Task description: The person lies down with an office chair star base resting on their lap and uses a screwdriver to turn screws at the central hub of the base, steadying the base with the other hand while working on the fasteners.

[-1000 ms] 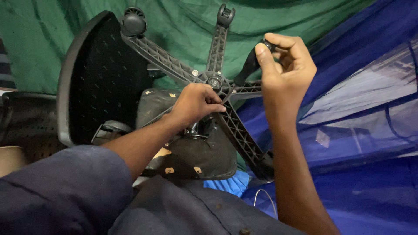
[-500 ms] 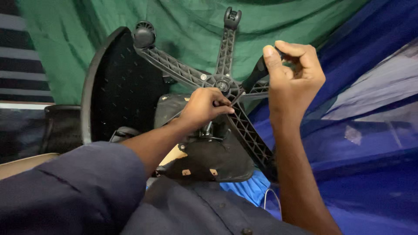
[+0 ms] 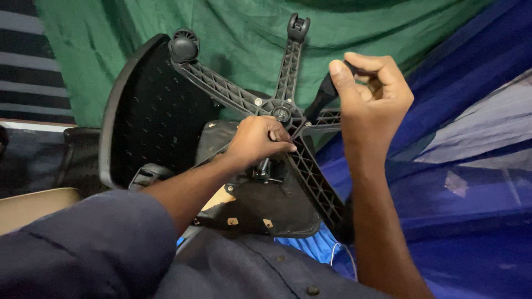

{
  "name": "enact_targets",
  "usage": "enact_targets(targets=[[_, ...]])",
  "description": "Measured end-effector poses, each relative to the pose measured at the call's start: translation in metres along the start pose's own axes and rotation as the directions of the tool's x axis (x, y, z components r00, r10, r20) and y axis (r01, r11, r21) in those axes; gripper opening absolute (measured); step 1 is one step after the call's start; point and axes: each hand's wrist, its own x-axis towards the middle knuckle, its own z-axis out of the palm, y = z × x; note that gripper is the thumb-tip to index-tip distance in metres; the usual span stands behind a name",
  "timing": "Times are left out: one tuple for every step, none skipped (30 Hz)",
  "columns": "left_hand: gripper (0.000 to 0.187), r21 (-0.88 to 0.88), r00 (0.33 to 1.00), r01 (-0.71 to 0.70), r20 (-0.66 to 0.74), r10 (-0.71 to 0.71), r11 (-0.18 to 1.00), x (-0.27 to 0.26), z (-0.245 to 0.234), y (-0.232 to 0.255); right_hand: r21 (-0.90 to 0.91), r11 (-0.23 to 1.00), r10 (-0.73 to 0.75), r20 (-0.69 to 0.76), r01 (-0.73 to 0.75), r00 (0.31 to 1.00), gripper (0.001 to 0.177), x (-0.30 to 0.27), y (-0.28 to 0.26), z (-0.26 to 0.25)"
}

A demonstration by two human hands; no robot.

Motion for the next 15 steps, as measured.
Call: enact_targets(targets=[[0.028, 0.006, 1.0, -0.015, 0.011, 0.015, 1.0, -0.001, -0.001, 0.0, 0.056, 0.998, 0.023, 0.001, -0.023, 1.0, 0.016, 0.001, -0.002, 0.001], [0.027, -0.015, 0.998, -0.051, 0.023, 0.051, 0.999, 0.0, -0.003, -0.001, 0.111, 0.993, 0.047, 0.001, -0.047, 0.999, 0.016, 0.001, -0.004, 0.004], [0.025, -0.035, 0.996, -0.086, 0.036, 0.087, 0.996, 0.001, -0.005, -0.002, 0.167, 0.983, 0.071, 0.003, -0.07, 0.997, 0.017, 0.001, -0.004, 0.007], [0.024, -0.058, 0.991, -0.119, 0.051, 0.122, 0.991, 0.0, -0.006, -0.003, 0.144, 0.988, 0.054, 0.014, -0.055, 0.998, 0.016, 0.0, -0.005, 0.008], [0.024, -0.055, 0.99, -0.126, 0.057, 0.129, 0.991, 0.0, -0.006, -0.004, 0.121, 0.992, 0.037, 0.025, -0.039, 0.999, 0.015, -0.003, -0.005, 0.01], [0.024, -0.051, 0.989, -0.134, 0.062, 0.137, 0.99, 0.001, -0.006, -0.004, 0.098, 0.995, 0.017, 0.037, -0.021, 0.999, 0.015, -0.004, -0.005, 0.011], [0.024, -0.047, 0.987, -0.143, 0.066, 0.146, 0.989, 0.001, -0.007, -0.005, 0.103, 0.995, -0.019, 0.027, 0.016, 0.999, 0.014, -0.006, -0.004, 0.013], [0.024, -0.037, 0.987, -0.143, 0.064, 0.145, 0.989, 0.002, -0.007, -0.005, 0.107, 0.993, -0.055, 0.017, 0.053, 0.998, 0.014, -0.007, -0.003, 0.015], [0.023, -0.026, 0.988, -0.143, 0.061, 0.144, 0.989, 0.002, -0.006, -0.006, 0.111, 0.99, -0.091, 0.008, 0.09, 0.996, 0.013, -0.008, -0.002, 0.016], [0.023, -0.015, 0.988, -0.144, 0.059, 0.144, 0.99, 0.002, -0.006, -0.006, 0.075, 0.994, -0.082, -0.018, 0.083, 0.996, 0.014, -0.009, -0.001, 0.016], [0.023, -0.013, 0.987, -0.144, 0.065, 0.144, 0.99, 0.002, -0.006, -0.006, 0.04, 0.996, -0.073, -0.045, 0.075, 0.996, 0.015, -0.01, -0.002, 0.015], [0.023, -0.01, 0.987, -0.145, 0.071, 0.145, 0.989, 0.001, -0.006, -0.006, 0.006, 0.998, -0.065, -0.071, 0.066, 0.995, 0.016, -0.011, -0.002, 0.015], [0.023, -0.008, 0.986, -0.146, 0.077, 0.146, 0.989, 0.001, -0.007, -0.006, 0.01, 0.997, -0.075, -0.046, 0.076, 0.996, 0.014, -0.011, -0.003, 0.014], [0.024, -0.006, 0.988, -0.142, 0.067, 0.142, 0.99, 0.0, -0.007, -0.006, 0.015, 0.996, -0.083, -0.02, 0.083, 0.996, 0.013, -0.011, -0.006, 0.013], [0.025, -0.004, 0.989, -0.138, 0.057, 0.138, 0.99, 0.0, -0.006, -0.006, 0.019, 0.996, -0.091, 0.006, 0.09, 0.996, 0.012, -0.011, -0.008, 0.012]])
